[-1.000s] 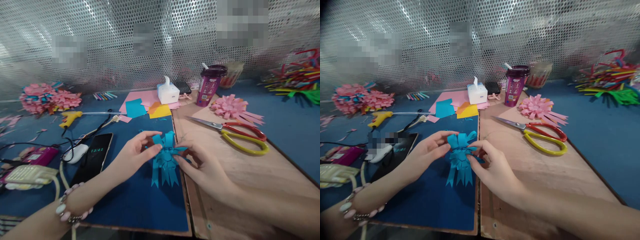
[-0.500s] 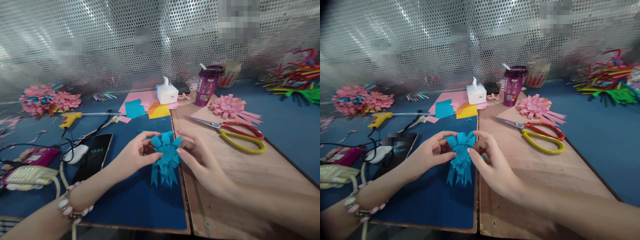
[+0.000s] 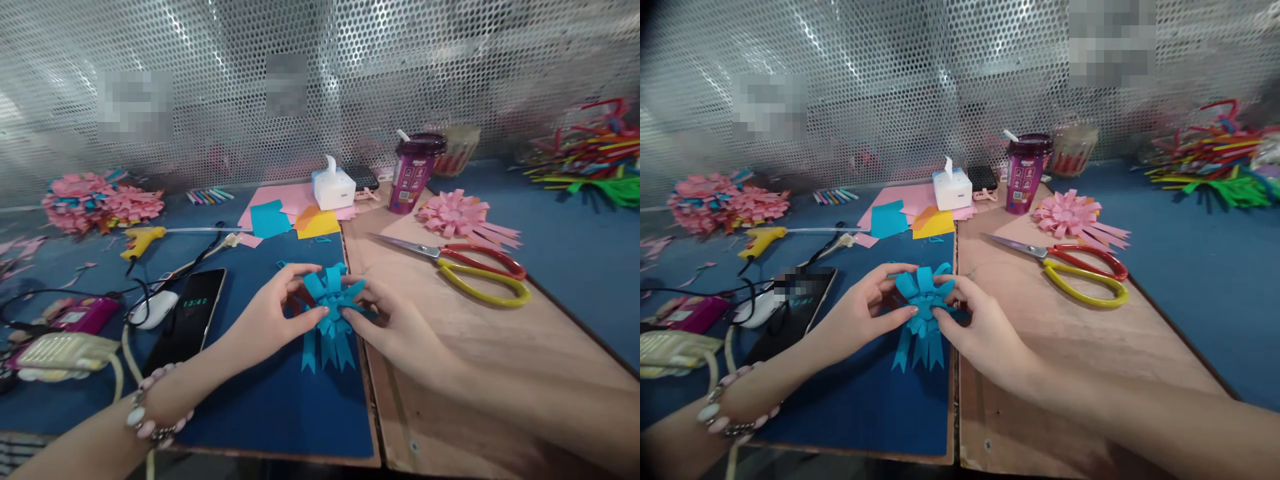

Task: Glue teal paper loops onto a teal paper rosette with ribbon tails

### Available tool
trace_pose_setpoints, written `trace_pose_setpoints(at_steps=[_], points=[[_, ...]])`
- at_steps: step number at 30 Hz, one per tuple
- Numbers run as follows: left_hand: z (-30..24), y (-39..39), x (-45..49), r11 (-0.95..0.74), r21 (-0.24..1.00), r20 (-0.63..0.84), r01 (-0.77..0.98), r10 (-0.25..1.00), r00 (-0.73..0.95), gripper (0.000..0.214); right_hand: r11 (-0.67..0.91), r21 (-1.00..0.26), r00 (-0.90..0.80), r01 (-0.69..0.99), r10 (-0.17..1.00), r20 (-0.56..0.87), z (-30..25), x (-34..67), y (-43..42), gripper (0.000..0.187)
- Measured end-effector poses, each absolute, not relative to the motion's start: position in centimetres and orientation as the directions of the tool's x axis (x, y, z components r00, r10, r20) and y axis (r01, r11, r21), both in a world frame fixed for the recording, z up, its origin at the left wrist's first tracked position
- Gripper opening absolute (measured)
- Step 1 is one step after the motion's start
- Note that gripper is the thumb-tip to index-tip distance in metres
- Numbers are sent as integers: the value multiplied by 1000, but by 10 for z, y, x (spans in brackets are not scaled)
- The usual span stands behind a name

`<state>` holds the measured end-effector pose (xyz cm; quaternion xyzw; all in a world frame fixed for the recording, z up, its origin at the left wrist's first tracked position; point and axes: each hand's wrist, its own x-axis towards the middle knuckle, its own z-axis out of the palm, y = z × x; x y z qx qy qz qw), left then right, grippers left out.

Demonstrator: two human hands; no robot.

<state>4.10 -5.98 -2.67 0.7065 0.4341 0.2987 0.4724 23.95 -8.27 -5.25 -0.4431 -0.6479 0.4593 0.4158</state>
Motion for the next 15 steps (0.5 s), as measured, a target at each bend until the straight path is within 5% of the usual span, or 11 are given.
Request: trace_pose_setpoints(at_steps=[15], points=[[-30, -58, 46, -52, 968, -26, 248, 953, 302, 47, 164, -981, -213, 106, 967, 139, -51, 237, -83, 43]])
